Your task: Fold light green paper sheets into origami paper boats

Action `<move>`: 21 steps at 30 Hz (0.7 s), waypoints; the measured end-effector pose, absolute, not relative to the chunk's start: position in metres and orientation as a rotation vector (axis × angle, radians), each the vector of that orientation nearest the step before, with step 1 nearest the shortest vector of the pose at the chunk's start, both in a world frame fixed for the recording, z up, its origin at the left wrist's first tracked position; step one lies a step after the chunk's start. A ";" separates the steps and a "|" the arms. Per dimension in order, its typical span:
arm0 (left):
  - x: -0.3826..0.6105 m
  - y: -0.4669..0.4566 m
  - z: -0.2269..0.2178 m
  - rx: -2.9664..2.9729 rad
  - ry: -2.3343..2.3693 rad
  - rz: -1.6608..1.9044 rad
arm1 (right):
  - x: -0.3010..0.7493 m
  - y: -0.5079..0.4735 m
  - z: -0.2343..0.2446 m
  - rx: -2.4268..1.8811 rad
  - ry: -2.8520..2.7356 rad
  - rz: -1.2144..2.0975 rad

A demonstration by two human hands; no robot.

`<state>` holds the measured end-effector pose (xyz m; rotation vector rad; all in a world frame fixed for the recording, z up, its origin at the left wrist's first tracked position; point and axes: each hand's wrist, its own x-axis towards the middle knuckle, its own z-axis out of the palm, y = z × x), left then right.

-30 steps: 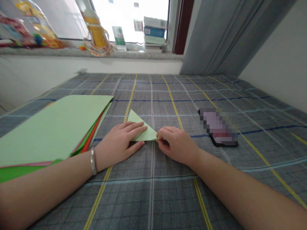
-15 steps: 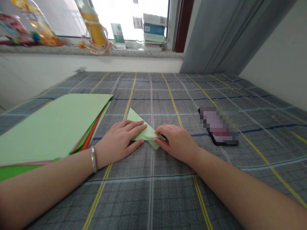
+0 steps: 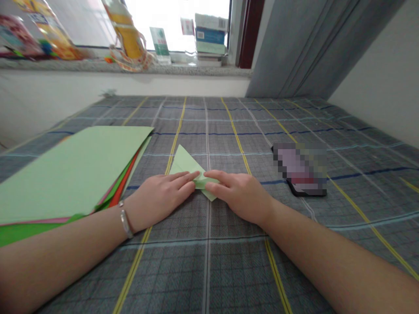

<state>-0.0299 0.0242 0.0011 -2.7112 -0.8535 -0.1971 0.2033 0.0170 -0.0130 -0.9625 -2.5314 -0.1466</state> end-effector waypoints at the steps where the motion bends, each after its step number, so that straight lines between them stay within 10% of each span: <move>1: -0.030 0.024 0.001 -2.716 -0.822 -0.202 | 0.203 0.016 -0.012 -0.970 -2.545 -0.180; 21: -0.032 0.034 -0.006 -2.858 -0.893 -0.439 | 0.205 0.017 -0.005 -0.993 -2.613 -0.029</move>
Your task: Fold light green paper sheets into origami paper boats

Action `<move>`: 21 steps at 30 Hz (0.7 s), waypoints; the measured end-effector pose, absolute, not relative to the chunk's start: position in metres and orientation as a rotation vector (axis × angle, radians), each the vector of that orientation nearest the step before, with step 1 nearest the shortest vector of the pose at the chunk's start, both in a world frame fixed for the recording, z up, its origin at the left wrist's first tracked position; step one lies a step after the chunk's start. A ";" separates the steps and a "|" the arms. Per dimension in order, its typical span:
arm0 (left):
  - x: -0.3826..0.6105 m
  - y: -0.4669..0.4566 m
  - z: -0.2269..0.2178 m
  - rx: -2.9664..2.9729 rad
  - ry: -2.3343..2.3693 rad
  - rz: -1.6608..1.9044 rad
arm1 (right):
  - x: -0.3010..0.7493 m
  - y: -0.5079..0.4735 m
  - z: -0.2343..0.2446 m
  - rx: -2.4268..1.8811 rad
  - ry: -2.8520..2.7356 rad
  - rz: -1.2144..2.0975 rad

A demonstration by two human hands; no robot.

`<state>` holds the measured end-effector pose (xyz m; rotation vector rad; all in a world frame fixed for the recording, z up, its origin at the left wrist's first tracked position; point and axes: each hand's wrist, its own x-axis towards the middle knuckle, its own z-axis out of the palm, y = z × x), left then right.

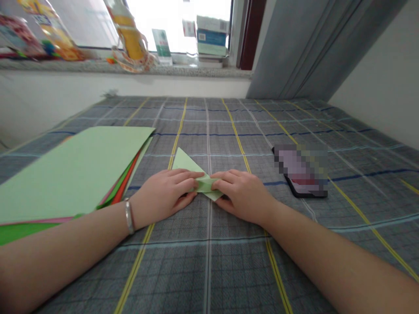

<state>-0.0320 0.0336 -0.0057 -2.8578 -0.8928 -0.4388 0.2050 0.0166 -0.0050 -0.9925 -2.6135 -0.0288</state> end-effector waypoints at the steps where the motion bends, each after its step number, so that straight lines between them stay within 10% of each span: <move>1: -0.032 0.034 -0.006 -2.865 -0.886 -0.437 | 0.205 0.017 -0.006 -1.001 -2.600 -0.044; 21: -0.030 0.037 -0.007 -2.916 -0.842 -0.403 | 0.191 0.017 -0.012 -1.268 -2.429 -0.162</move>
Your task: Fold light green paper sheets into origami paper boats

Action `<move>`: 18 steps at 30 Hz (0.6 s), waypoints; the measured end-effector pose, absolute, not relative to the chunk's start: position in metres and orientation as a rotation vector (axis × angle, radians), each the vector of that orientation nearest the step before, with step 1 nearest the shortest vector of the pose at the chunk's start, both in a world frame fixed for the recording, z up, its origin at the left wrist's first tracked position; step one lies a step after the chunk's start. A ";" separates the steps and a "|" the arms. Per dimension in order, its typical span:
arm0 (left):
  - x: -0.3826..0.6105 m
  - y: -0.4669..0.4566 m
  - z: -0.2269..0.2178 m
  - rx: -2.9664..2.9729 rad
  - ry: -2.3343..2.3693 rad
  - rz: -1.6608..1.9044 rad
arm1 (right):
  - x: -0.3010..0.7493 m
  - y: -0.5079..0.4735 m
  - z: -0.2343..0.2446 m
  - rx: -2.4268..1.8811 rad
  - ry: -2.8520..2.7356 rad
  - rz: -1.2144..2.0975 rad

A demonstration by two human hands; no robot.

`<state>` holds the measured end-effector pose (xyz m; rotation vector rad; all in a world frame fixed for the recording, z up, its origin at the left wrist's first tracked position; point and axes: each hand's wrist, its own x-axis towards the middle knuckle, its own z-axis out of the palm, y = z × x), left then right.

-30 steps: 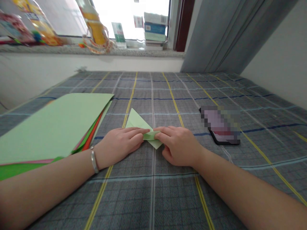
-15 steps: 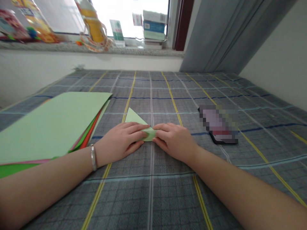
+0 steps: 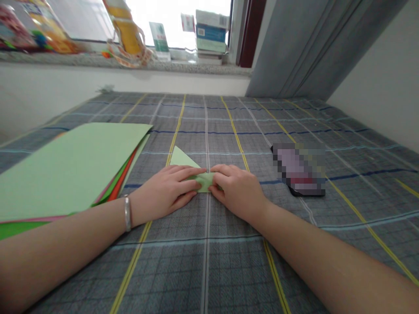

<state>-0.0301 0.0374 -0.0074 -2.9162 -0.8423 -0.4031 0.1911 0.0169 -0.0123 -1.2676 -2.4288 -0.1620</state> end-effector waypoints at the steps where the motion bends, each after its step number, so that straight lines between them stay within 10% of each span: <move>1: -0.030 0.037 -0.007 -2.915 -0.838 -0.403 | 0.191 0.017 -0.012 -1.289 -2.413 -0.153; 18: -0.028 0.034 -0.006 -2.892 -0.710 -0.215 | 0.188 0.018 -0.012 -1.453 -2.281 -0.147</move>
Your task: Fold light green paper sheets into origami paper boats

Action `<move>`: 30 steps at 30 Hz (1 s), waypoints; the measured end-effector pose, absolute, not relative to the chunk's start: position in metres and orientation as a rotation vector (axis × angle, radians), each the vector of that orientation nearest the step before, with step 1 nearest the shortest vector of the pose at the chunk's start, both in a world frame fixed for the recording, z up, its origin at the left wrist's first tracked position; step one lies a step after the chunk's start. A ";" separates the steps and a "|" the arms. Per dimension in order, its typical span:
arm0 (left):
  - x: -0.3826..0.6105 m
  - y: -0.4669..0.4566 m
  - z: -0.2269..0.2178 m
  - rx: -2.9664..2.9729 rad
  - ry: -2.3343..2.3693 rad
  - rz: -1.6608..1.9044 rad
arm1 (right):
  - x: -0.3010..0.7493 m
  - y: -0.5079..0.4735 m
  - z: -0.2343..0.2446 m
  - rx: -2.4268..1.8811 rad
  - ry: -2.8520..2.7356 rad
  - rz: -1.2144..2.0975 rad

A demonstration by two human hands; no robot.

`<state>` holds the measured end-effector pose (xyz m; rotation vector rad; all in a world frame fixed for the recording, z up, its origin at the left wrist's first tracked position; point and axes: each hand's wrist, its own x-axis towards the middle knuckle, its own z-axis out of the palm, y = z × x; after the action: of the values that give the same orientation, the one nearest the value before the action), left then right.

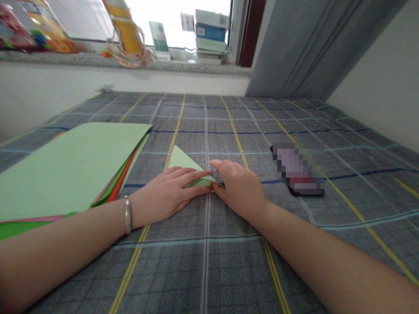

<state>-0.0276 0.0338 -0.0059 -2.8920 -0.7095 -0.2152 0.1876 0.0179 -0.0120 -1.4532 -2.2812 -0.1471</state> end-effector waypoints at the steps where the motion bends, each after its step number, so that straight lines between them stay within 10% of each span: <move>1: -0.027 0.034 -0.006 -2.887 -0.713 -0.220 | 0.187 0.018 -0.011 -1.448 -2.307 -0.195; 30: -0.030 0.035 -0.008 -3.068 -0.643 -0.371 | 0.202 0.024 -0.005 -1.177 -2.543 0.276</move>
<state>-0.0301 0.0347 -0.0076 -3.0678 -0.6429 -0.3705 0.2017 0.0243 -0.0054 -1.1768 -2.5425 0.2759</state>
